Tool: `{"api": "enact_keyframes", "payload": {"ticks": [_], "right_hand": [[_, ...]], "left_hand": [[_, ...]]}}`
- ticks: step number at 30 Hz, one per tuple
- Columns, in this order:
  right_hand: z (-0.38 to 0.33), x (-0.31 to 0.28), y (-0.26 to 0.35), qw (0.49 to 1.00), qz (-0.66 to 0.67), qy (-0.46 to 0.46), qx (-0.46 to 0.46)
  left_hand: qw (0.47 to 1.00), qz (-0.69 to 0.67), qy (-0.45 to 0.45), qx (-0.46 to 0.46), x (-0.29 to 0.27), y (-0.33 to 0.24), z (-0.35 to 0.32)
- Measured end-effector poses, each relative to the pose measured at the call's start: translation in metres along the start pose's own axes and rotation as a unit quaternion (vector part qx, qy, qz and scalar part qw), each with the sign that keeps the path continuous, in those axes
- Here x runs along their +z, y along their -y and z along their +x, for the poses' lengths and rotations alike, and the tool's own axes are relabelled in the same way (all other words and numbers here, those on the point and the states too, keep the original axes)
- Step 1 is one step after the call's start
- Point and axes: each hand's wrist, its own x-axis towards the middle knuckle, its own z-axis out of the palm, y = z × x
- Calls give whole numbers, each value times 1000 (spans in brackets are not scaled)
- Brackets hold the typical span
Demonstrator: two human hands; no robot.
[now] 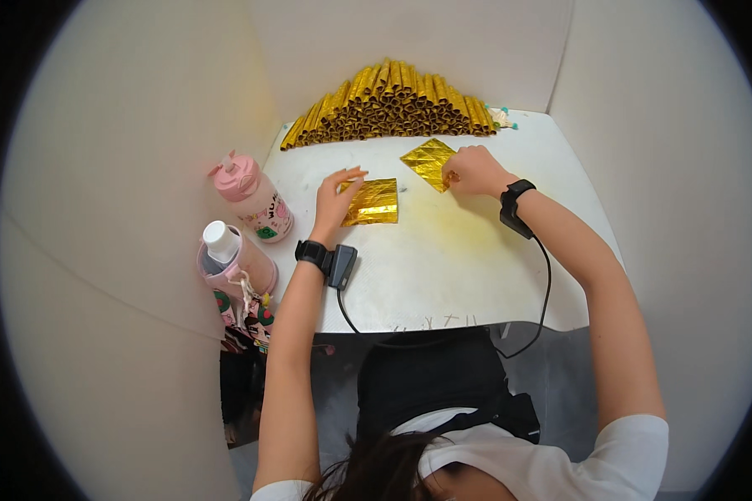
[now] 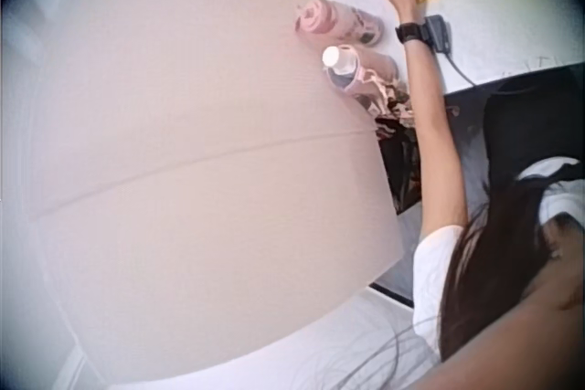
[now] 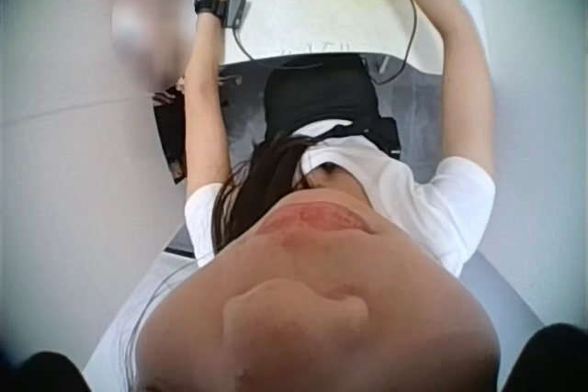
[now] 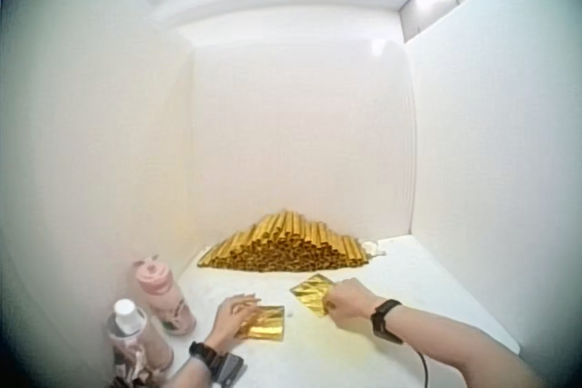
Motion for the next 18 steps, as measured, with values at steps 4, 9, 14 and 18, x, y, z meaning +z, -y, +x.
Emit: {"api": "enact_keyframes", "payload": {"ticks": [4, 9, 14, 18], "right_hand": [[28, 14, -4, 998, 57, -23, -8], [59, 35, 1, 994, 61, 68, 65], [78, 42, -1, 987, 105, 114, 52], [81, 40, -7, 985, 120, 118, 37]], "left_hand": [[995, 85, -37, 25, 0, 12, 23], [957, 280, 39, 62, 11, 35, 60], [966, 255, 24, 39, 15, 47, 85], [969, 245, -7, 42, 17, 44, 92]]}}
